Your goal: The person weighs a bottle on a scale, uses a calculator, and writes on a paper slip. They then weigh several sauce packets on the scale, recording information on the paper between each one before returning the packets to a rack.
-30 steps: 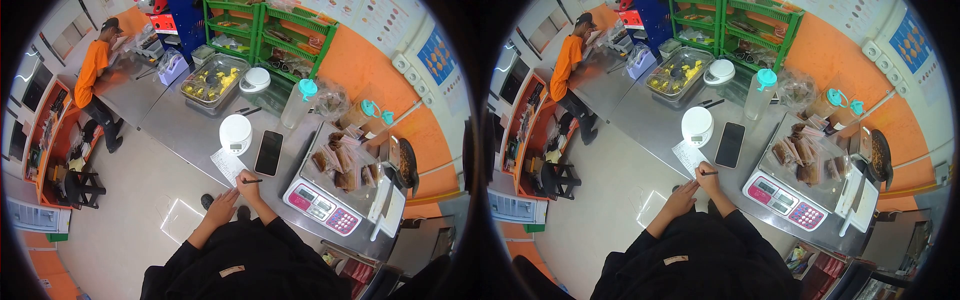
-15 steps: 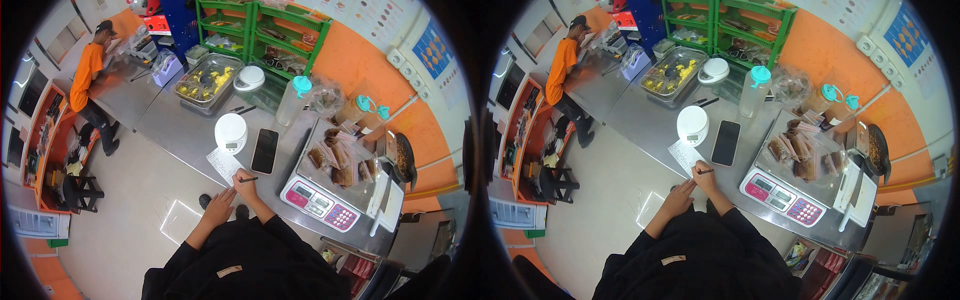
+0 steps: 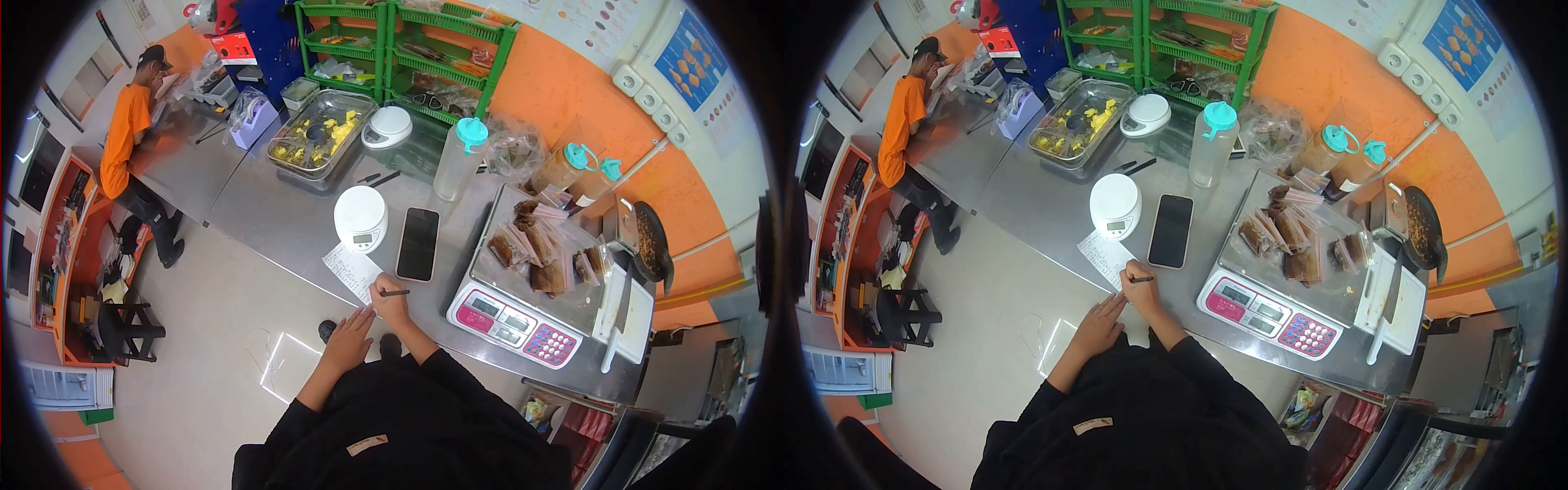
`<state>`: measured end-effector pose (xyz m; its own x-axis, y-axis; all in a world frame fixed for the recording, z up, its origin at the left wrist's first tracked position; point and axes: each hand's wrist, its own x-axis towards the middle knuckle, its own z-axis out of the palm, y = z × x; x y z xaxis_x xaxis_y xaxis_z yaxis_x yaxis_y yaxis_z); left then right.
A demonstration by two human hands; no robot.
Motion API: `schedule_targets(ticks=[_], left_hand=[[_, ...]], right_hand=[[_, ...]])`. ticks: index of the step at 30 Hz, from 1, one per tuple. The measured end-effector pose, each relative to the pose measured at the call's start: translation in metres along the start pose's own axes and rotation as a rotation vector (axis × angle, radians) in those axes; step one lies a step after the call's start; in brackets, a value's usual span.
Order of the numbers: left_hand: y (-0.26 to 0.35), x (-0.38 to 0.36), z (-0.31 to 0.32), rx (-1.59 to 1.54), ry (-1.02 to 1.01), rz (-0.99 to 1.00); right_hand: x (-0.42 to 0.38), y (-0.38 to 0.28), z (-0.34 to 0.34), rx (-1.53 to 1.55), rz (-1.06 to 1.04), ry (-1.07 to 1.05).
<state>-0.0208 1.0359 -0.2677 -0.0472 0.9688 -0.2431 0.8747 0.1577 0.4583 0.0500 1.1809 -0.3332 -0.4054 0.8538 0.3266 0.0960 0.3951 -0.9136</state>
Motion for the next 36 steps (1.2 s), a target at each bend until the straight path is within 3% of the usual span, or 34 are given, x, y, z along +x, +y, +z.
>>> schedule_targets(ticks=[36], left_hand=[[-0.0065, -0.0004, 0.0058, -0.037, 0.034, 0.032]], right_hand=[[0.0028, 0.0032, 0.0018, 0.013, -0.024, 0.088]])
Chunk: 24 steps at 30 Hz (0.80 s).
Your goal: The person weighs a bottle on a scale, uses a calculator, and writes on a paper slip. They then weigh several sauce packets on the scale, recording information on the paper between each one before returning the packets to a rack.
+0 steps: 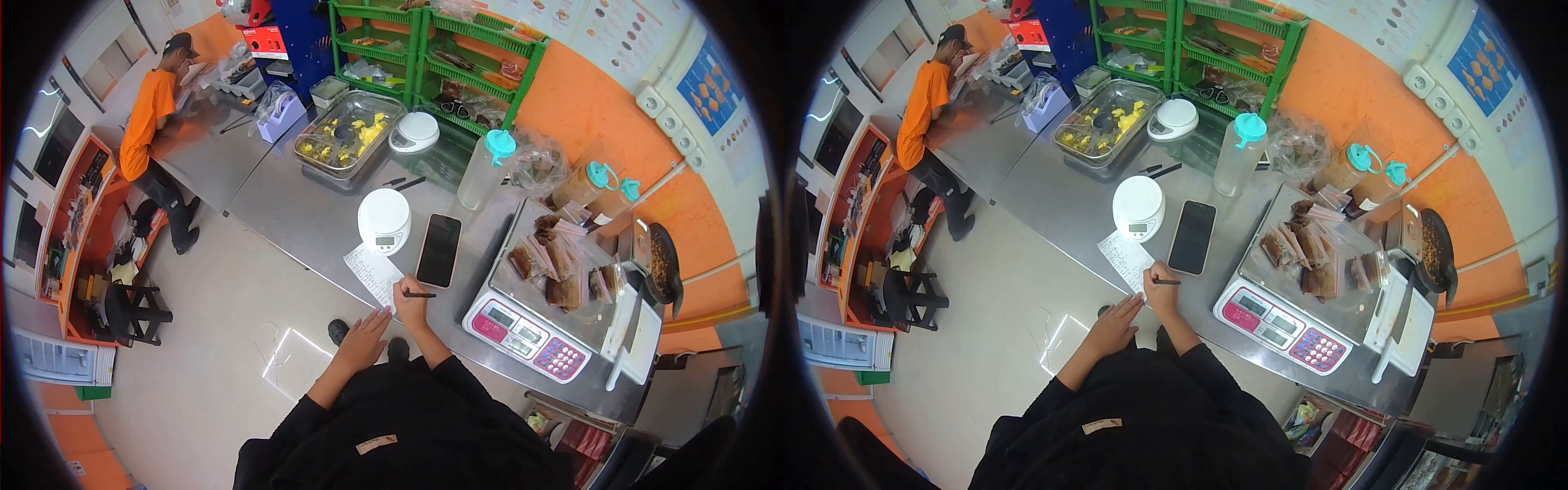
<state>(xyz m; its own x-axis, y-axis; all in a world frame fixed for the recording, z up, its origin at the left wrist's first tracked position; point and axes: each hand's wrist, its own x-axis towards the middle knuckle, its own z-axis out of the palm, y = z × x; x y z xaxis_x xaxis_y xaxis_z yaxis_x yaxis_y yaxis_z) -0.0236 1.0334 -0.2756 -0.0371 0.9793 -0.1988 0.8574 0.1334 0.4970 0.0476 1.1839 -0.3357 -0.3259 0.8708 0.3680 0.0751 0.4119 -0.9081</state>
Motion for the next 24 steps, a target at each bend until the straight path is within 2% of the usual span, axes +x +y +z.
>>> schedule_targets(ticks=[8, 11, 14, 17, 19, 21, 23, 24], left_hand=[[0.002, 0.000, -0.003, 0.002, -0.001, -0.007], [0.000, -0.001, -0.005, -0.037, 0.012, 0.003], [-0.009, 0.005, -0.013, -0.095, 0.068, 0.065], [0.001, 0.016, -0.045, -0.106, 0.124, 0.104], [0.020, 0.032, -0.076, -0.078, 0.191, 0.116], [0.052, 0.057, -0.107, -0.118, 0.221, 0.280], [0.089, 0.085, -0.126, -0.162, 0.241, 0.464], [0.107, 0.100, -0.130, -0.144, 0.231, 0.527]], right_hand=[[0.000, 0.004, 0.002, -0.077, -0.041, 0.024], [0.000, 0.002, -0.002, 0.080, 0.082, 0.000], [-0.005, -0.014, -0.027, 0.081, 0.105, -0.122], [0.006, -0.081, -0.073, 0.399, 0.137, -0.093], [0.014, -0.146, -0.125, 0.516, 0.445, 0.040], [0.025, -0.162, -0.169, 0.188, 0.015, 0.345], [0.038, -0.173, -0.222, -0.056, -0.091, 0.577], [0.045, -0.188, -0.244, -0.236, -0.006, 0.658]])
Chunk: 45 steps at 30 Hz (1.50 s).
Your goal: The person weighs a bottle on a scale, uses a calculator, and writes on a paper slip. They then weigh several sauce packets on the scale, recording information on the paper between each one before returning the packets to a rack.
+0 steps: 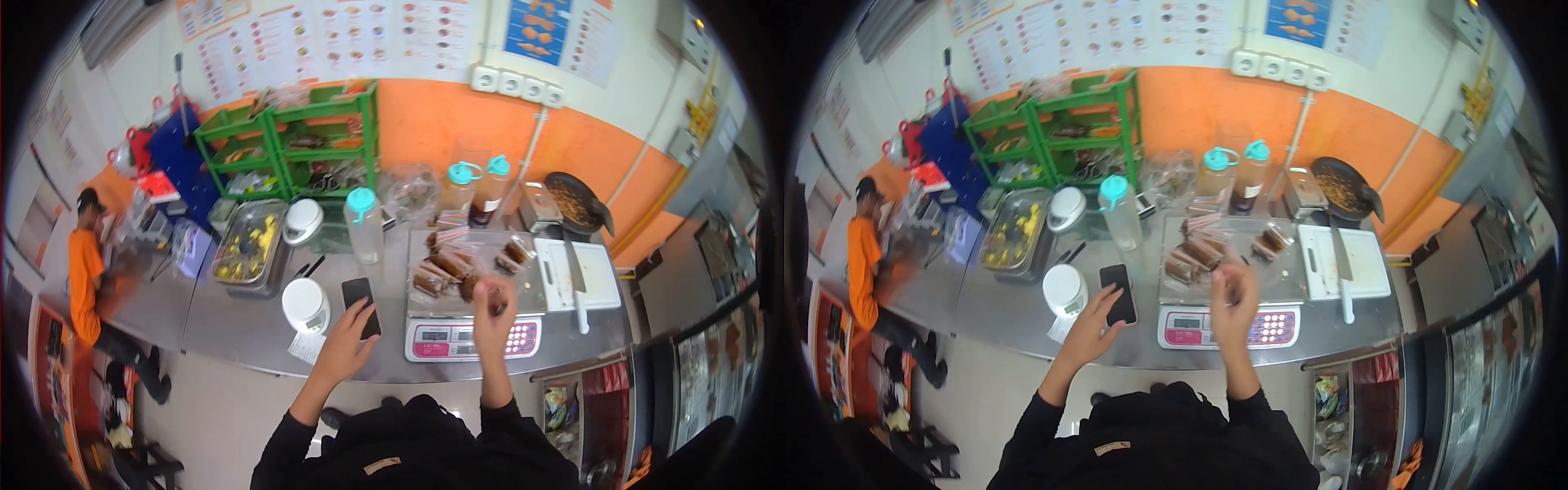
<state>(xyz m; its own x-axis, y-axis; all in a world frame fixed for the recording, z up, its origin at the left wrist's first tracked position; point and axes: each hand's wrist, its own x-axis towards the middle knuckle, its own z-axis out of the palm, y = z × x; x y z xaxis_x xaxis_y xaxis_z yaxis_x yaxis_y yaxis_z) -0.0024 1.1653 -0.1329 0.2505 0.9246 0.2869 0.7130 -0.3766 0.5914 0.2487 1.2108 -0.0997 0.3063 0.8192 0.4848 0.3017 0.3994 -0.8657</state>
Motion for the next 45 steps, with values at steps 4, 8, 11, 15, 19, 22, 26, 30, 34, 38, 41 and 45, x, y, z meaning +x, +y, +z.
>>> schedule_targets(ticks=[4, 8, 11, 15, 19, 22, 26, 30, 34, 38, 41, 45], left_hand=[[0.019, 0.084, 0.021, 0.067, -0.038, 0.259], [0.012, 0.138, 0.045, 0.284, -0.108, 0.409], [0.008, 0.165, 0.052, 0.399, -0.124, 0.515], [0.018, 0.191, 0.060, 0.334, -0.135, 0.606], [0.019, 0.215, 0.077, 0.270, -0.176, 0.545], [0.009, 0.238, 0.089, 0.334, -0.218, 0.446], [-0.019, 0.270, 0.103, 0.324, -0.323, 0.312], [-0.043, 0.291, 0.116, 0.137, -0.481, 0.308], [-0.048, 0.293, 0.119, 0.000, -0.581, 0.299], [-0.032, 0.279, 0.115, 0.180, -0.600, 0.435], [-0.014, 0.268, 0.107, 0.287, -0.541, 0.392], [-0.017, 0.268, 0.109, 0.228, -0.494, 0.465]], right_hand=[[0.036, 0.041, -0.031, -0.575, -0.163, 0.166], [0.039, 0.080, -0.035, -0.621, 0.013, -0.032], [0.040, 0.086, -0.031, -0.603, 0.137, -0.128], [0.040, 0.093, -0.033, -0.559, 0.253, -0.142], [0.036, 0.107, -0.037, -0.525, 0.280, -0.106], [0.035, 0.104, -0.040, -0.472, 0.296, -0.096], [0.032, 0.106, -0.041, -0.445, 0.315, -0.113], [0.030, 0.111, -0.041, -0.417, 0.268, -0.081], [0.031, 0.101, -0.044, -0.405, 0.319, -0.134], [0.032, 0.098, -0.043, -0.435, 0.326, -0.153], [0.033, 0.098, -0.040, -0.437, 0.339, -0.165], [0.033, 0.089, -0.033, -0.465, 0.286, -0.120]])
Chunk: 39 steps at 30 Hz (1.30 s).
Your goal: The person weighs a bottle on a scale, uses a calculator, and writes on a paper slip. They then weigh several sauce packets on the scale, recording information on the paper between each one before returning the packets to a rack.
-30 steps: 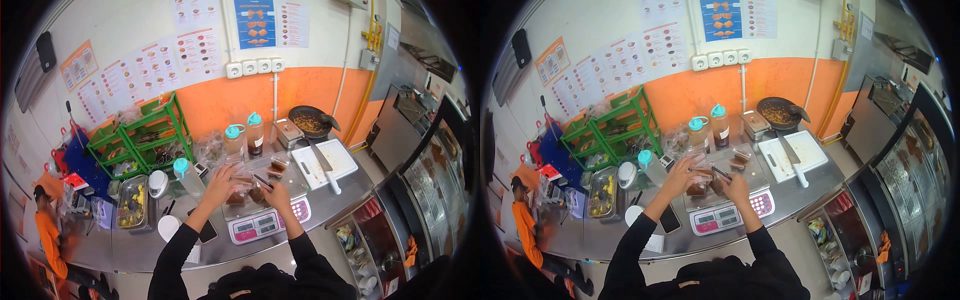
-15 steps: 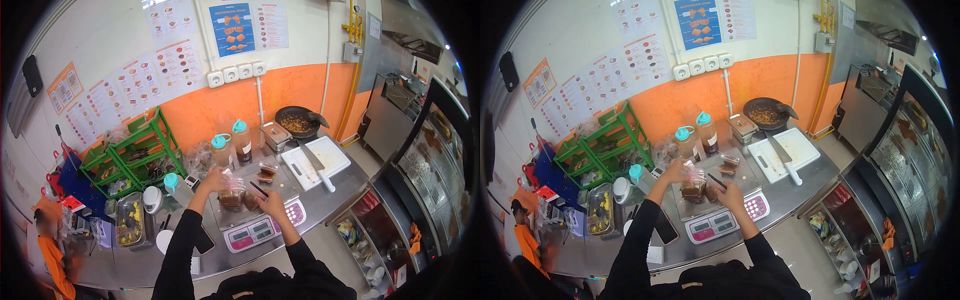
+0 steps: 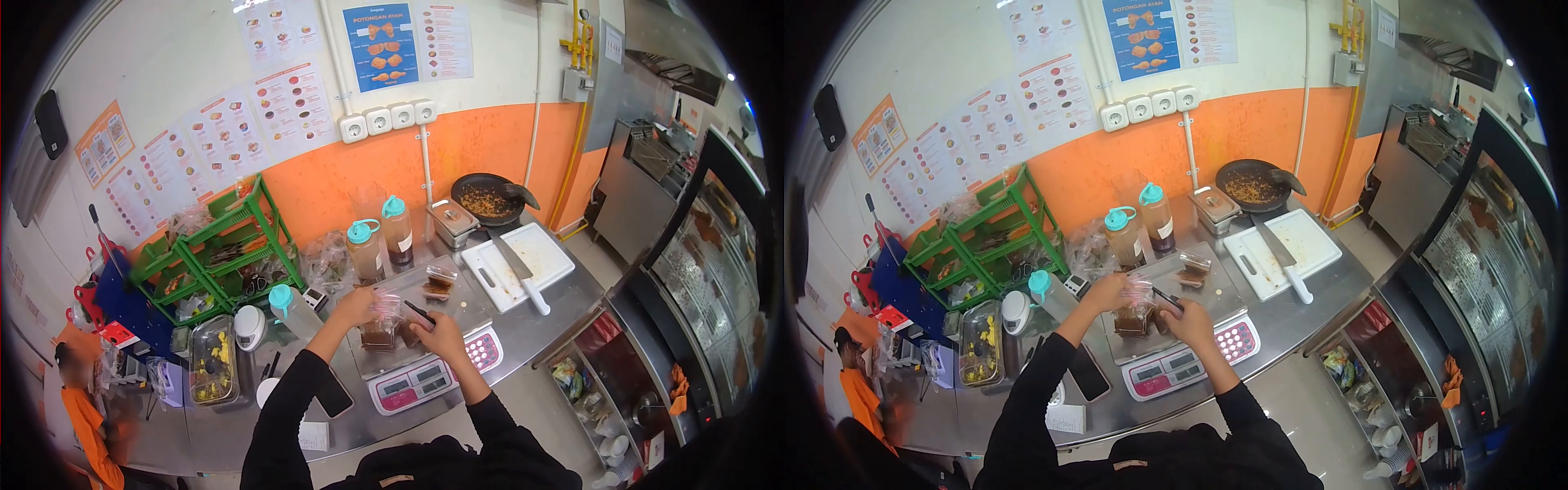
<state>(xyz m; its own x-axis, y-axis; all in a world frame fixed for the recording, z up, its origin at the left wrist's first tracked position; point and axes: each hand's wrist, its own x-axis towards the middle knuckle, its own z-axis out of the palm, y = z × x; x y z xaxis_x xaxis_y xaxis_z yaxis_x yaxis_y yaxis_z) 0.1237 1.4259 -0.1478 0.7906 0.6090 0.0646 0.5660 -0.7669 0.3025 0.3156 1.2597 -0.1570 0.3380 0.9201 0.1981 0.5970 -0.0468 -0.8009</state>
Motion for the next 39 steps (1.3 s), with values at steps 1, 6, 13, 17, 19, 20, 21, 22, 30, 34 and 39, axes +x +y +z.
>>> schedule_targets(ticks=[1, 6, 13, 17, 19, 20, 21, 22, 30, 34, 39], left_hand=[[-0.003, 0.001, 0.001, -0.021, 0.000, 0.028], [-0.011, -0.003, -0.002, -0.056, 0.073, 0.129], [0.026, -0.057, -0.095, -0.097, 0.276, 0.167], [0.020, -0.122, -0.186, -0.082, 0.364, 0.141], [0.009, -0.163, -0.231, -0.035, 0.385, 0.070], [-0.001, -0.184, -0.250, -0.013, 0.394, 0.038], [-0.015, -0.205, -0.267, 0.015, 0.420, 0.023], [-0.031, -0.226, -0.285, 0.046, 0.446, 0.010], [-0.236, -0.339, -0.381, 0.543, 0.517, -0.241], [-0.349, -0.360, -0.402, 0.671, 0.618, -0.233], [-0.460, -0.358, -0.413, 0.672, 0.733, -0.237]], right_hand=[[0.000, 0.003, 0.005, 0.001, -0.018, 0.019], [0.005, 0.014, 0.019, -0.025, -0.059, 0.047], [0.010, 0.010, 0.014, -0.038, -0.027, -0.024], [0.018, 0.021, 0.014, -0.031, -0.151, -0.017], [0.016, 0.009, 0.011, -0.045, -0.183, 0.117], [0.016, 0.004, 0.007, -0.064, -0.222, 0.130], [0.015, -0.018, -0.003, -0.023, -0.149, 0.026], [0.011, -0.041, -0.006, -0.017, -0.210, 0.073], [0.008, -0.209, 0.049, 0.324, -0.174, -0.048], [0.014, -0.278, 0.117, 0.368, -0.244, -0.187], [0.028, -0.368, 0.205, 0.301, -0.401, -0.352]])
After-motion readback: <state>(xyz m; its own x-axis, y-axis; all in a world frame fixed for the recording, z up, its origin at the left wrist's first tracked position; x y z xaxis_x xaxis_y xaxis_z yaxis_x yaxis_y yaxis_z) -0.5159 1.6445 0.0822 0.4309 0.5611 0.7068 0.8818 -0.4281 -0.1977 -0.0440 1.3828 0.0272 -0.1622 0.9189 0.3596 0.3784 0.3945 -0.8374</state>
